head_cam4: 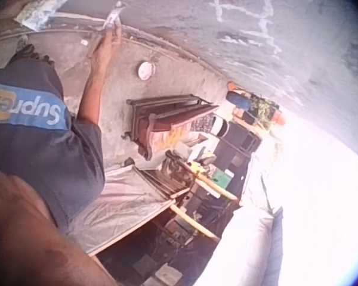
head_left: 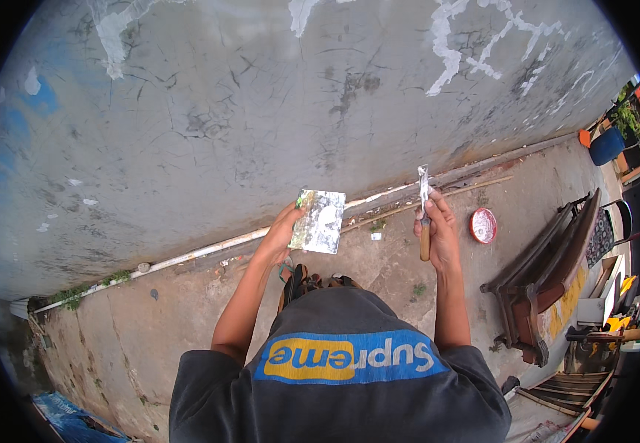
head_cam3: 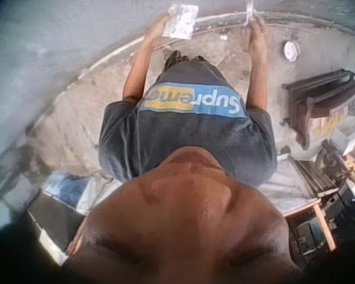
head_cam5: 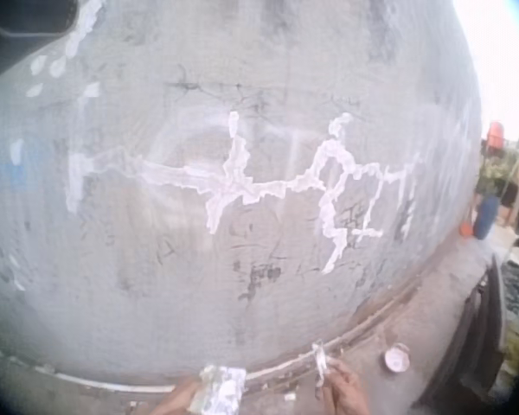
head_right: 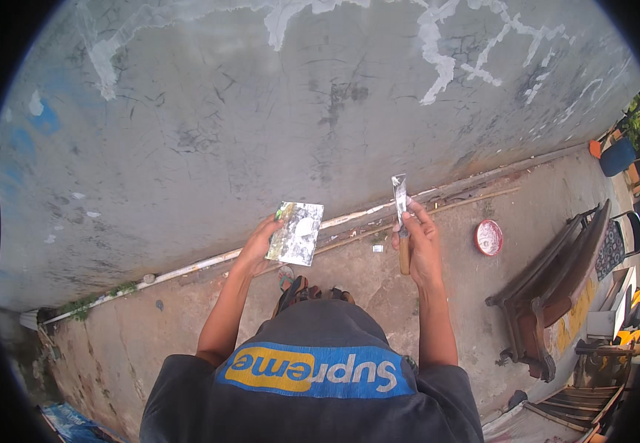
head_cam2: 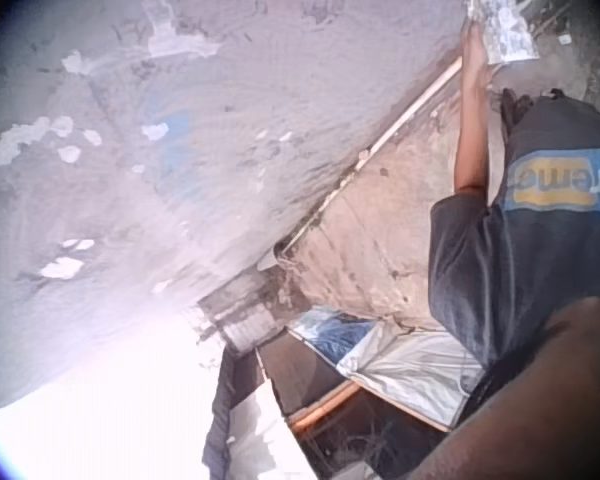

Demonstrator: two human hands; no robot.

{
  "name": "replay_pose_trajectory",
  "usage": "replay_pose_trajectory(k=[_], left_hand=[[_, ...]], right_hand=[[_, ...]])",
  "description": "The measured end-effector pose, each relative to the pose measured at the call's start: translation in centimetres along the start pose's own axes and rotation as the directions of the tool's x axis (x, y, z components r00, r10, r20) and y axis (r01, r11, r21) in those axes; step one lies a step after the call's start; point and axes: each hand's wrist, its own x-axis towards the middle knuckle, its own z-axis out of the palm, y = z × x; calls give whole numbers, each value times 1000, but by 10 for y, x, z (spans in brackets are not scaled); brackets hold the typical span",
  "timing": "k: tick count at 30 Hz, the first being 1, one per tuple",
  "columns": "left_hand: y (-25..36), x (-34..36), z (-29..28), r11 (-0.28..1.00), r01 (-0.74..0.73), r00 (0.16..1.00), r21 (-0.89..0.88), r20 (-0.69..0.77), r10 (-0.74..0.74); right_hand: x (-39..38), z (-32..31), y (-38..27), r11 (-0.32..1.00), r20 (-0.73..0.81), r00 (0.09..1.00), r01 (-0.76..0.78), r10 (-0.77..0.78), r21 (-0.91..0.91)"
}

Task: The person uses a putty knife to apply white plaster to a cracked concrete wall, repeatedly scooping material from a metal hawk and smoothing it into the surface. The person works methodically across different sections of the wall, covering cracks and uneven areas.

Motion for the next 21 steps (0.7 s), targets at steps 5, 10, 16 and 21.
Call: replay_pose_trajectory(k=[5,10,16,21], left_hand=[[-46,-1,-8,974,-148,980,-173,-160,120],[-28,-20,-11,998,-36,984,55,-174,45],[17,-42,4,960,-114,989,255,-65,135],[18,-36,-3,966,-99,995,238,-3,102]], right_hand=[[9,-48,103,963,-289,924,-205,250,177],[-15,-6,96,951,-22,980,-196,197,-239],[-12,37,23,832,304,946,76,114,-549],[-13,37,24,794,291,944,57,155,-606]])
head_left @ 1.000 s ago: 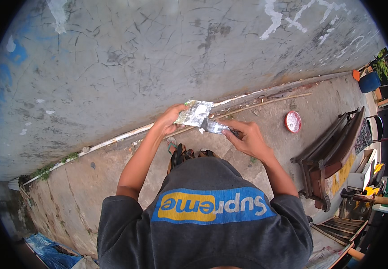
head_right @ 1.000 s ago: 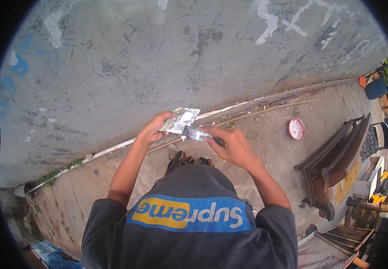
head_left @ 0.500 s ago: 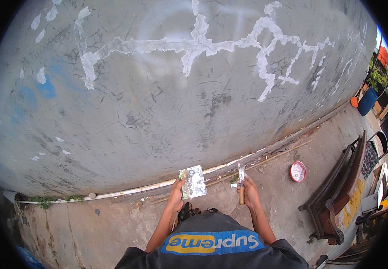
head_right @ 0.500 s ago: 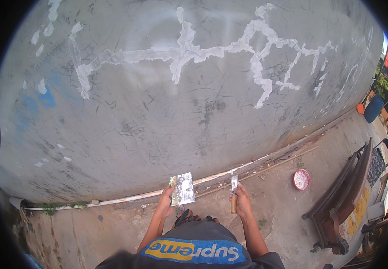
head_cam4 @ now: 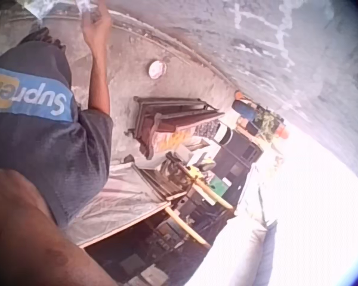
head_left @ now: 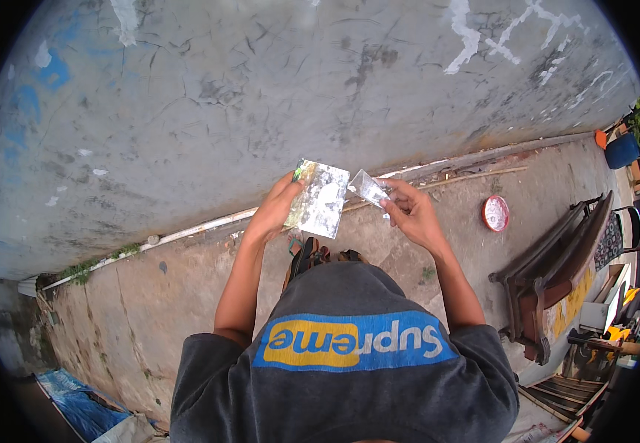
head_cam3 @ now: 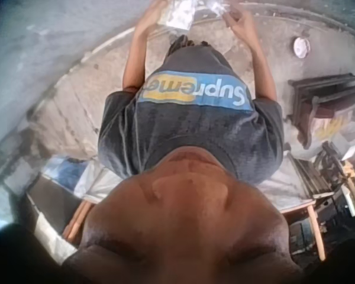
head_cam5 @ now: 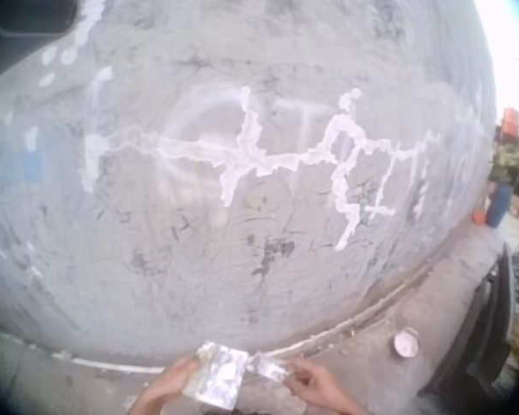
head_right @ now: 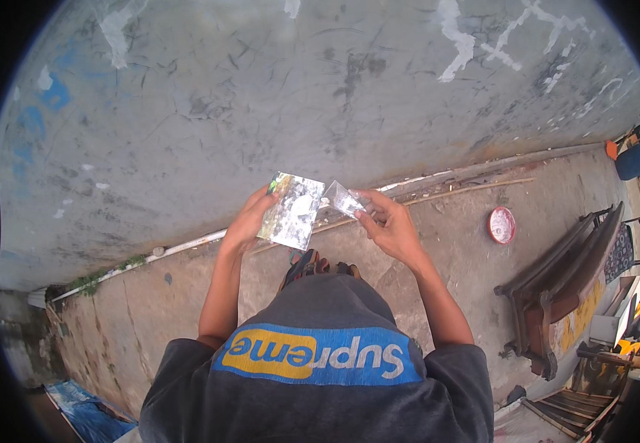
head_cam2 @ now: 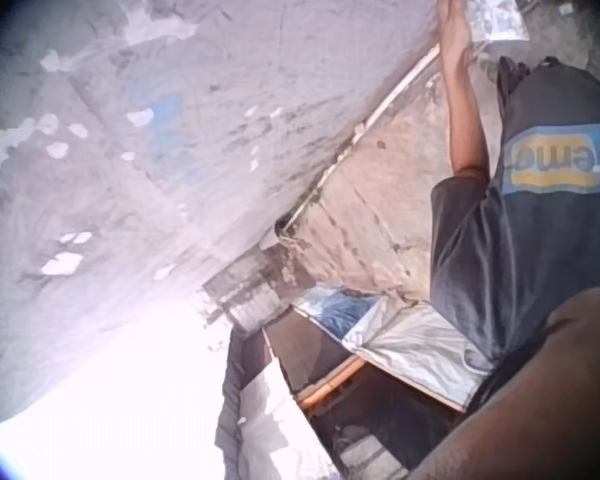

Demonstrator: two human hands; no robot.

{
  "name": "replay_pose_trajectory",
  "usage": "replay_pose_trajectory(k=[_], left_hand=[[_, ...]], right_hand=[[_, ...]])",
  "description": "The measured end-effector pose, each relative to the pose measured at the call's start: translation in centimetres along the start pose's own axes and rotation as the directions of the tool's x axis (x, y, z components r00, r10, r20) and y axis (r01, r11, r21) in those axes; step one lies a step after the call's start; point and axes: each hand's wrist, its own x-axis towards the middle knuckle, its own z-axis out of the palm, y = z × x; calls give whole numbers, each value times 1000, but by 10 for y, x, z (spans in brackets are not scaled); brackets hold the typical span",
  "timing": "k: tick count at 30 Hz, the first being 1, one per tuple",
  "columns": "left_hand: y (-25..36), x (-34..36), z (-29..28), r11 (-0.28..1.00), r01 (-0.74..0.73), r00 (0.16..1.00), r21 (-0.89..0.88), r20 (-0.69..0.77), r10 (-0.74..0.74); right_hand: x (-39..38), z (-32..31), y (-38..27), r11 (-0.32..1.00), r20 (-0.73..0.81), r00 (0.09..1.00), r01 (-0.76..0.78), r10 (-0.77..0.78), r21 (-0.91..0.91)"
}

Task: The person uses a putty knife to apply white plaster to a cracked concrete wall, repeatedly scooping material from a metal hawk and smoothing it into the surface. The person works methodically across different sections of the wall, covering cracks and uneven areas.

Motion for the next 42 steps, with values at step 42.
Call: replay_pose_trajectory(k=[42], left_hand=[[-8,8,1,997,78,996,-27,-36,-79]], right_hand=[[-7,15,-12,939,-13,998,56,-64,-338]])
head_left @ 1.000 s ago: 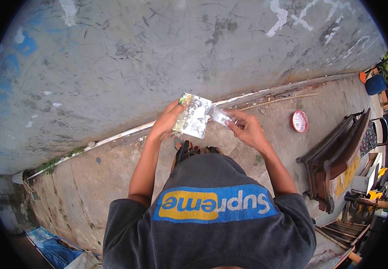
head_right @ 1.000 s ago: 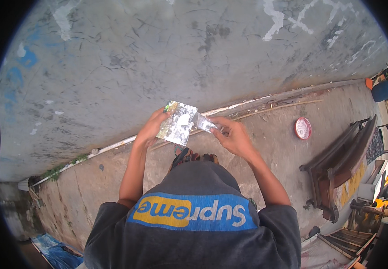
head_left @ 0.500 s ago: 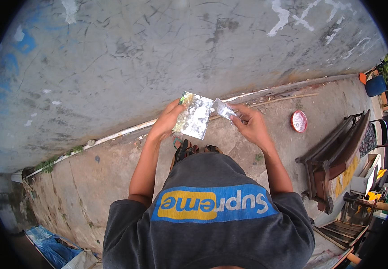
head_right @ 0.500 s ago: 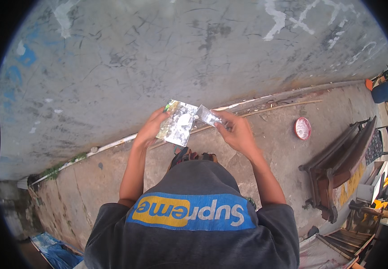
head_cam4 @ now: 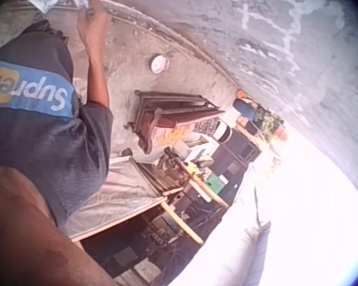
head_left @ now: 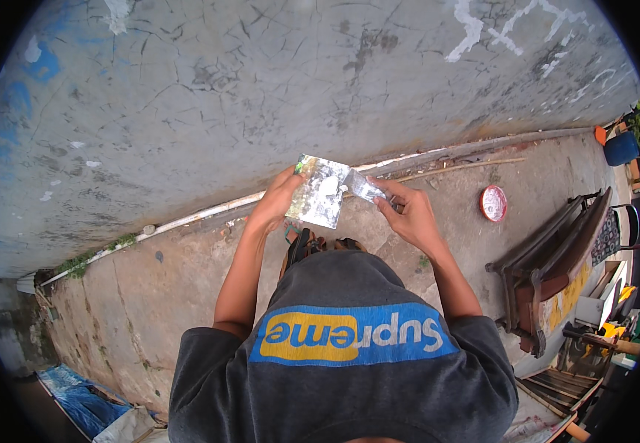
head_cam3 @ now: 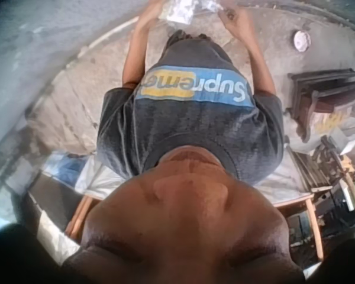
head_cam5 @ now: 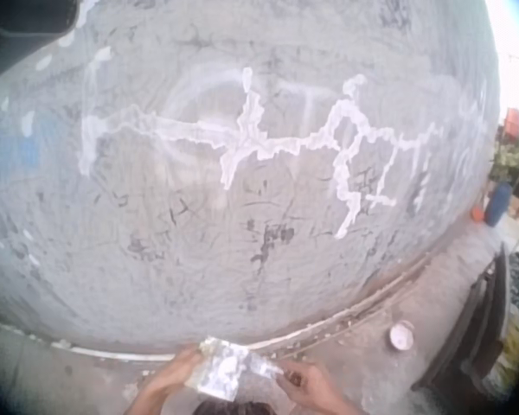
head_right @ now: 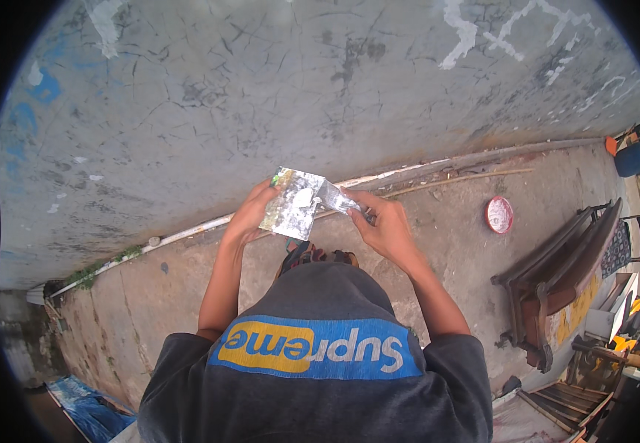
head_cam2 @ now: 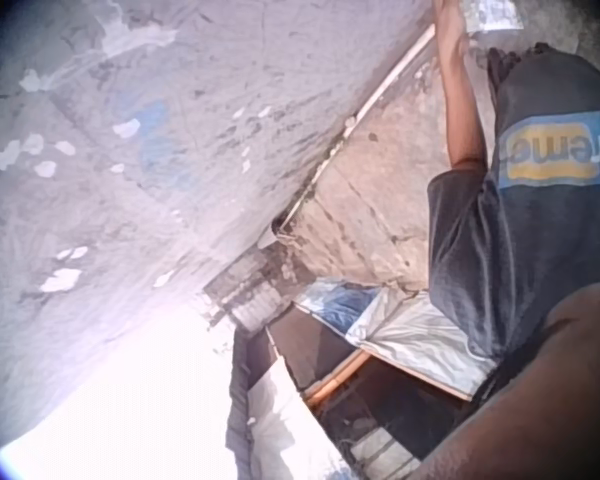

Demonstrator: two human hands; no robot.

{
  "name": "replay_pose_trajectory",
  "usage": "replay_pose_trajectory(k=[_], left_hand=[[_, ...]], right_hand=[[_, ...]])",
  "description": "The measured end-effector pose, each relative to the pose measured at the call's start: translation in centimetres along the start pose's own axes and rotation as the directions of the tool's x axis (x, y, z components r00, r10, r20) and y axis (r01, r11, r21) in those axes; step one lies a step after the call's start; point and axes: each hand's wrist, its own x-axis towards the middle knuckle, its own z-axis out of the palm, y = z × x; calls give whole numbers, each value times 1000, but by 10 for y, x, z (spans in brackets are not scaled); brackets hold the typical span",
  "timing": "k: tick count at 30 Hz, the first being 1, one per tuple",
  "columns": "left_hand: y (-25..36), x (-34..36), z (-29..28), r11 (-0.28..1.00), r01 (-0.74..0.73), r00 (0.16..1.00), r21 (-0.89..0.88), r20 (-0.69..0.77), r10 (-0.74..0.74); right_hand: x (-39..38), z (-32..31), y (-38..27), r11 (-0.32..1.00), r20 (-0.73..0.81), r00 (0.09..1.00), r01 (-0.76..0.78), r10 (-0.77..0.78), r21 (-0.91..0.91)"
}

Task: The person uses a putty knife to apply white plaster to a cracked concrete wall, repeatedly scooping material from a metal hawk and smoothing it into the surface. The person works methodically across different sections of the wall, covering cracks and uneven areas.

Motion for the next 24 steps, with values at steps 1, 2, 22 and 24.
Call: replay_pose_trajectory(k=[1,2,22,24], left_hand=[[-2,1,-2,1000,1,1000,-7,27,0],[-7,4,-5,1000,-1,999,-13,51,2],[-37,-28,-27,798,-385,853,-463,-509,117],[-37,-34,-38,759,-448,818,-471,-560,135]], right_hand=[[1,2,3,999,4,999,35,-34,-35],[0,2,5,995,10,997,72,-72,-70],[34,-9,109,317,121,978,-171,172,933],[47,-5,81,323,145,981,-180,129,929]])
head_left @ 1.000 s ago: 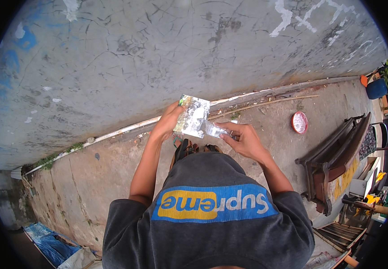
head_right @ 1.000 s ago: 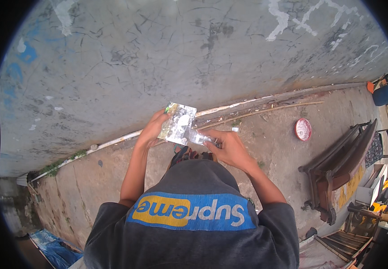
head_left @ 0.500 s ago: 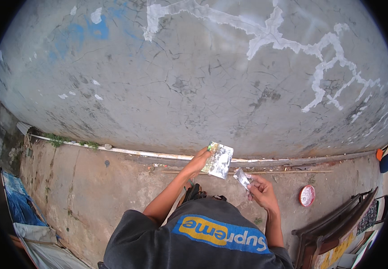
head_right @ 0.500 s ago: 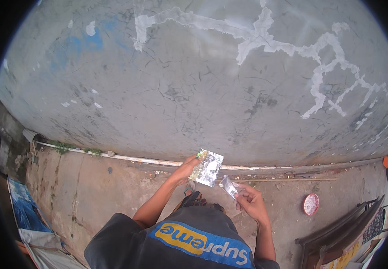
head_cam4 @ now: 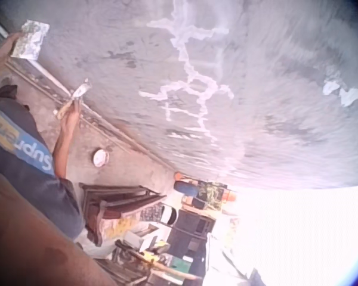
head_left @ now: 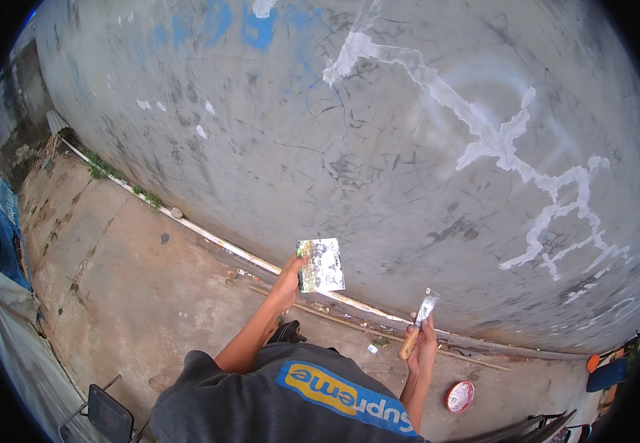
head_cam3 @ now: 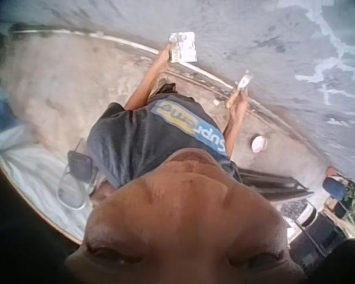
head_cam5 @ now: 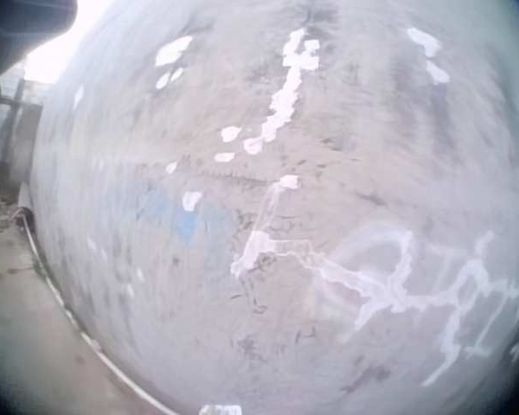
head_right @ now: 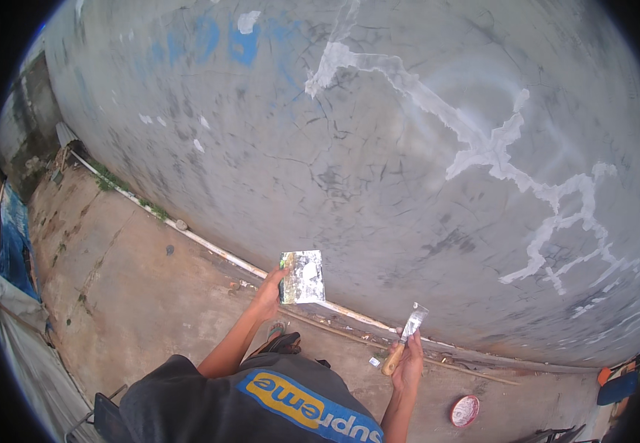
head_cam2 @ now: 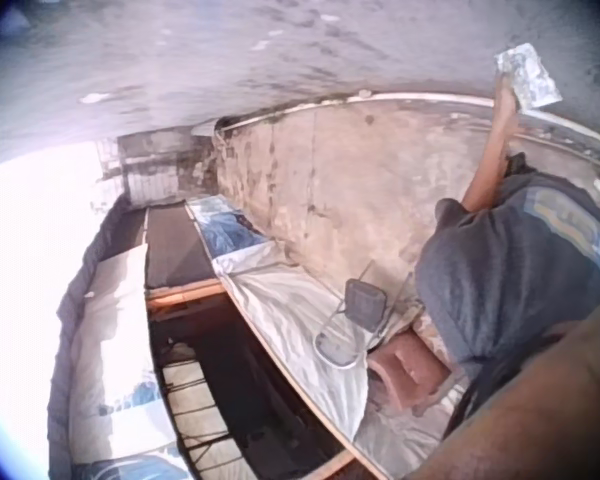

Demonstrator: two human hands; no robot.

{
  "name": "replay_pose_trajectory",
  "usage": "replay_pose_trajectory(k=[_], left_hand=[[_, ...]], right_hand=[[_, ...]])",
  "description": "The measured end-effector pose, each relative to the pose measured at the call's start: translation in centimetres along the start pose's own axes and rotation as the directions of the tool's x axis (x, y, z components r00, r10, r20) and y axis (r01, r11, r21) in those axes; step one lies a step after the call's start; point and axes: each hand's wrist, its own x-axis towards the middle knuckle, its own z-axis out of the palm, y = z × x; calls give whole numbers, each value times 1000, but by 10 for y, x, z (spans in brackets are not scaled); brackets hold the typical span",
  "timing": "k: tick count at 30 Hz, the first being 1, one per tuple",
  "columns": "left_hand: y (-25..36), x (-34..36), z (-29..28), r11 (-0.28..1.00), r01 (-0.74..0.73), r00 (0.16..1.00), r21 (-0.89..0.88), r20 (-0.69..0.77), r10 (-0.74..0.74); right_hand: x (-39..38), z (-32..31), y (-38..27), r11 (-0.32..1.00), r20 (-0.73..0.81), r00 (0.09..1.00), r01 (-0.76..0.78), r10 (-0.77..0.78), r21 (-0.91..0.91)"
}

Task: The person uses a putty knife to apply white plaster to a cracked concrete wall, repeatedly scooping material from a metal hawk and smoothing it into the surface. The person works methodically across different sections of the wall, covering cracks and uneven areas.

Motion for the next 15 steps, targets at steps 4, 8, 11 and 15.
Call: replay_pose_trajectory(k=[4,8,11,15], left_hand=[[22,9,-20,989,-126,991,-78,-60,122],[44,17,-36,974,-188,980,-124,-96,177],[59,33,-64,971,-185,982,-149,-72,176],[105,58,-96,986,-140,989,-88,29,143]], right_hand=[[28,66,-16,991,92,994,65,-55,-118],[63,130,-21,959,263,963,132,-63,-252],[91,185,-14,938,344,932,218,-117,-271],[135,250,7,850,388,885,399,-257,-345]])
